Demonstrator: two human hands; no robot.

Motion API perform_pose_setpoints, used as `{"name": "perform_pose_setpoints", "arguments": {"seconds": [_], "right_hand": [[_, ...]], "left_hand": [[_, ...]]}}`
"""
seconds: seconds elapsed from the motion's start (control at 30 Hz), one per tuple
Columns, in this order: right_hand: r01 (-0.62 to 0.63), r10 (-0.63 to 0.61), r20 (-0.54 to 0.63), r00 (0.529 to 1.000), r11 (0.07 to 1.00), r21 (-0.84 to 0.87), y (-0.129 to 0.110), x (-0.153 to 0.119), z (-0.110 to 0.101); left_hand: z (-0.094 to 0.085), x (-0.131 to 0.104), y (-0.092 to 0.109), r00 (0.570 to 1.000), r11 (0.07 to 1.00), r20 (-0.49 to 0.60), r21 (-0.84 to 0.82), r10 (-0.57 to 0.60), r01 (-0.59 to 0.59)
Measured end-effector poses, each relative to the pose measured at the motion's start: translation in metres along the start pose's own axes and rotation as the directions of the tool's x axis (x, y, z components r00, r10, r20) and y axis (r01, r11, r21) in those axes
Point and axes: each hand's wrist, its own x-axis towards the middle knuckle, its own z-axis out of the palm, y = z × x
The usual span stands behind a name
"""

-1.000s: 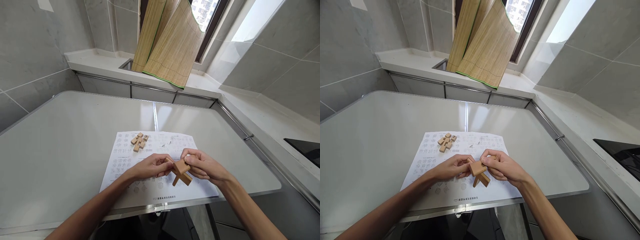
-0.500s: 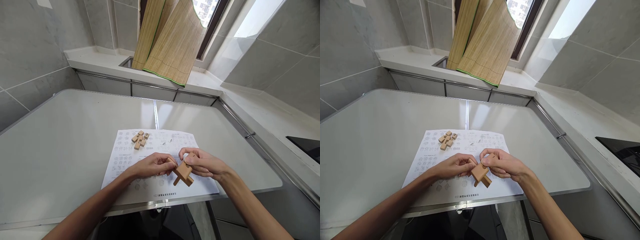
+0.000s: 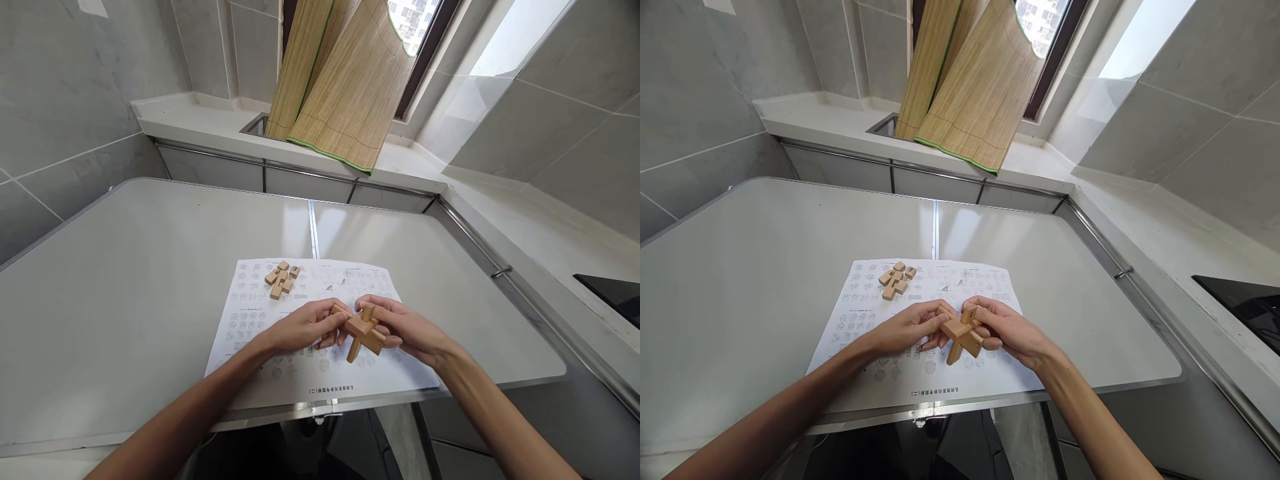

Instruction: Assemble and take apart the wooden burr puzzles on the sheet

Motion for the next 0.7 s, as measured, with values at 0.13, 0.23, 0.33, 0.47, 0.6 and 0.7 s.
{"name": "perform_pose_setpoints", "arguments": {"seconds": [0.13, 0.23, 0.33, 0.47, 0.6, 0.7], "right_hand": [[-0.022, 0.015, 0.055, 0.998, 0.991, 0.131, 0.007, 0.005, 0.002], [-0.041, 0.018, 0.120, 0.993, 0.980, 0.195, 0.011, 0.009, 0.005], [-0.064, 0.035, 0.147, 0.989, 0.978, 0.200, 0.012, 0.010, 0.007], [-0.067, 0.046, 0.129, 0.991, 0.984, 0.166, 0.013, 0.008, 0.010], [-0.087, 0.072, 0.101, 0.992, 0.984, 0.157, 0.020, 0.008, 0.013], [-0.063, 0.055, 0.050, 0.997, 0.980, 0.188, 0.025, 0.010, 0.015]], "left_hand": [[0.000, 0.000, -0.001, 0.999, 1.000, -0.036, -0.019, -0.002, 0.002], [0.001, 0.000, 0.000, 0.999, 1.000, -0.035, -0.029, -0.003, 0.002], [0.001, -0.001, 0.001, 0.999, 0.999, -0.035, -0.034, 0.000, -0.001], [0.002, -0.001, 0.000, 0.999, 1.000, -0.049, -0.029, 0.000, -0.001], [0.003, 0.000, -0.002, 0.998, 1.000, -0.068, -0.017, 0.010, -0.011], [0.003, 0.001, -0.001, 0.997, 0.999, -0.076, -0.041, -0.011, 0.008]]}}
